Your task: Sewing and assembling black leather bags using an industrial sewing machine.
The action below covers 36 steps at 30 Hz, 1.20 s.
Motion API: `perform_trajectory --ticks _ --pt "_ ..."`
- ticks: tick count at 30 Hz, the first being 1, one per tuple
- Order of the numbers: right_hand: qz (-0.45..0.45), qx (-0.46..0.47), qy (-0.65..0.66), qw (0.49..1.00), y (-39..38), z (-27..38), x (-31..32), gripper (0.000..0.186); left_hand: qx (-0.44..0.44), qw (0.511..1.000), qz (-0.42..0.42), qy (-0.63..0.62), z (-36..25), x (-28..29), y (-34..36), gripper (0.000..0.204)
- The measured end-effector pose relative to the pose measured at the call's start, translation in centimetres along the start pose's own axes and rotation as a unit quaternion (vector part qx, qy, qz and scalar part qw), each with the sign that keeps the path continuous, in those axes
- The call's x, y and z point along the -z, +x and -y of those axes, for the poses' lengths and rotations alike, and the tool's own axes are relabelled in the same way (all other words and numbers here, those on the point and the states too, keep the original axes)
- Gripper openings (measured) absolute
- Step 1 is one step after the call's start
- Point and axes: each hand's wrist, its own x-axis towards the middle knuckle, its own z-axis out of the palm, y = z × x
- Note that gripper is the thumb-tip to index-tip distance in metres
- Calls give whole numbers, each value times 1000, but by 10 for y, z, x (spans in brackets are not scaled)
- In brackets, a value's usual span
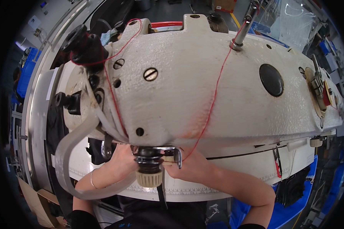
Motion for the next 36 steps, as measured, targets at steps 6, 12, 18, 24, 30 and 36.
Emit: perform_trajectory --ticks 6,12,18,24,30,36 --pt "19 40 -61 997 7 0 3 11 -22 996 -37 78 1 4 -8 33" --pt "74 -142 249 955 10 6 5 20 -25 994 -53 97 -2 1 -13 32" --pt "131 -110 172 970 7 -6 2 40 -45 996 2 75 20 3 -6 25" --pt "163 -128 233 950 3 0 9 50 -67 996 11 52 15 15 10 23" --pt "108 149 -307 934 8 -6 -6 36 -49 997 45 25 29 13 7 27" --pt "104 105 -207 967 10 -3 11 36 -113 989 -28 90 32 -1 -2 29"
